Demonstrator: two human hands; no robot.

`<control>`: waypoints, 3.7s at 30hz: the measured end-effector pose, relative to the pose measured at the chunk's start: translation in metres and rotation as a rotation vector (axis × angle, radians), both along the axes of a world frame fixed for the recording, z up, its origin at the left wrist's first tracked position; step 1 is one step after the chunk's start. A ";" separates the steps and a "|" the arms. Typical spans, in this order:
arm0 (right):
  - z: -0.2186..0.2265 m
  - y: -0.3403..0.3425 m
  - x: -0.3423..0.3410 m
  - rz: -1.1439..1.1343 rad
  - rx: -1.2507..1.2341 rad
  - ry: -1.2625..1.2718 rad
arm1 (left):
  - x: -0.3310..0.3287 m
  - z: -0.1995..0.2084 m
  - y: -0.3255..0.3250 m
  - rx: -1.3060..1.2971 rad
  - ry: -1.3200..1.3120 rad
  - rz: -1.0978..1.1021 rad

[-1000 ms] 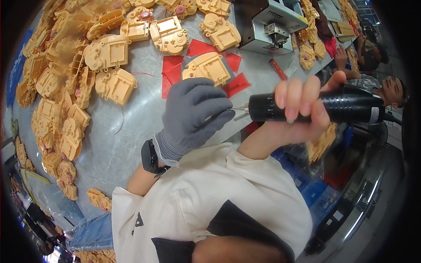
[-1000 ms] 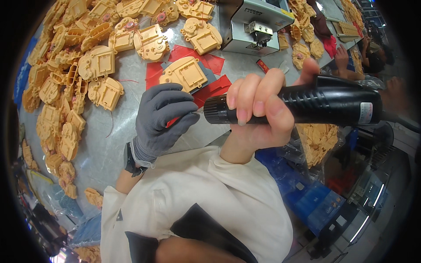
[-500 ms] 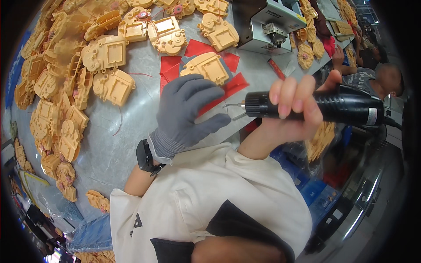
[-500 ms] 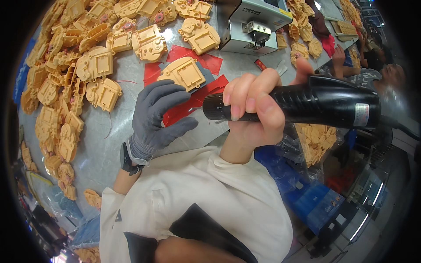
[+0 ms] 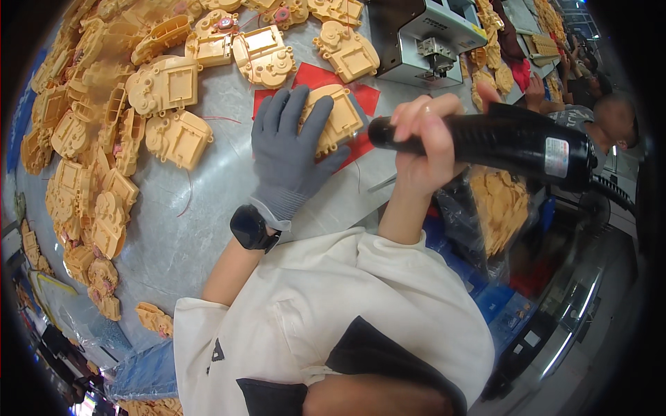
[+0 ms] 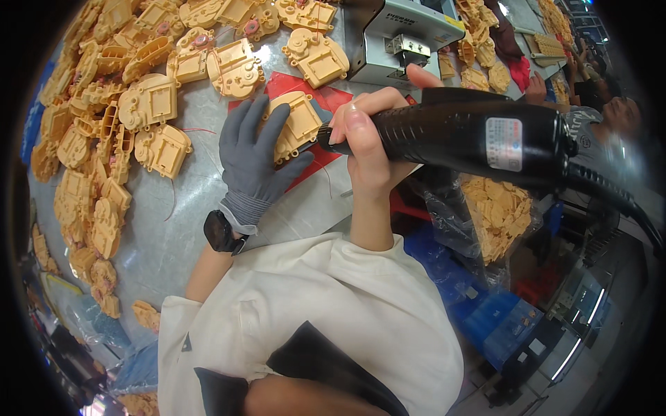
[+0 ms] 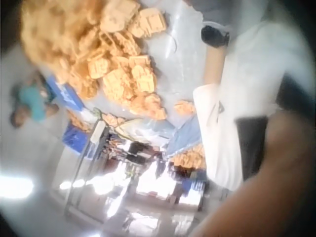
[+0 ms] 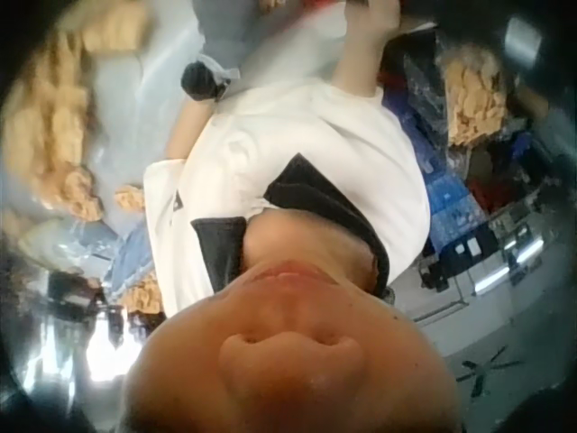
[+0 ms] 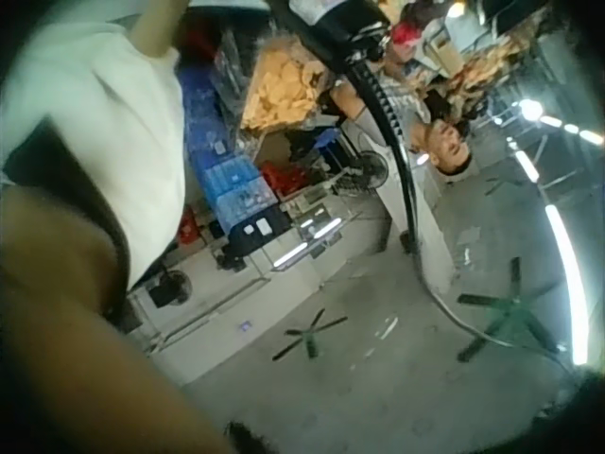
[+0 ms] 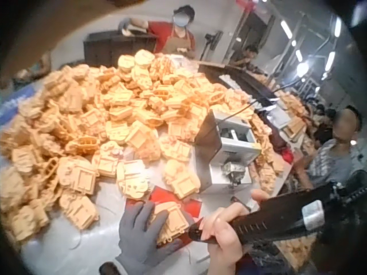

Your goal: The person assembles plastic toy tank components by screwing them together with an electric screwdriver at a factory workstation.

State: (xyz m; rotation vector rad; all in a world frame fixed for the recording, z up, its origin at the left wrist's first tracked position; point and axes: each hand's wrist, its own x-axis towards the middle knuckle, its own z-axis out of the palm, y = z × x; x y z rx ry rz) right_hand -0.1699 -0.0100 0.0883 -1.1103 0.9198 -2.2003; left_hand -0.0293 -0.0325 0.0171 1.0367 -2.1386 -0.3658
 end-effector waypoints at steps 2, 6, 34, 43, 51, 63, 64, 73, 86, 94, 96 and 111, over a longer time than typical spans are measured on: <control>0.000 0.002 0.000 -0.002 0.036 0.076 | 0.002 0.001 -0.001 0.006 -0.005 -0.018; 0.001 0.003 0.004 -0.032 0.117 0.184 | 0.004 0.000 0.000 -0.005 0.029 -0.014; -0.009 -0.002 -0.008 0.110 0.248 0.337 | 0.002 -0.003 0.001 0.033 0.055 -0.057; -0.010 0.012 -0.017 0.315 0.008 0.118 | 0.000 0.000 -0.001 0.036 0.054 -0.060; 0.010 0.006 -0.022 0.403 0.240 0.231 | 0.001 0.001 0.003 0.056 0.061 -0.070; 0.010 -0.007 -0.005 0.312 0.259 0.306 | 0.003 -0.004 0.000 0.128 0.169 -0.060; 0.013 -0.005 -0.003 0.238 0.330 0.300 | 0.002 -0.004 0.000 0.131 0.167 -0.065; 0.018 0.016 -0.050 -0.063 0.060 -0.251 | 0.007 0.000 0.004 0.123 0.071 -0.117; 0.017 0.053 -0.086 -0.088 0.244 -0.376 | -0.039 0.049 -0.016 -0.009 -0.471 -0.198; 0.016 0.067 -0.160 -0.390 0.241 -0.299 | -0.029 0.044 -0.014 -0.059 -0.492 -0.206; 0.022 0.043 -0.197 -0.442 0.213 -0.271 | -0.026 0.045 -0.015 0.001 -0.520 -0.195; 0.079 -0.131 -0.382 -0.671 0.711 0.113 | -0.030 0.045 -0.018 0.068 -0.427 -0.305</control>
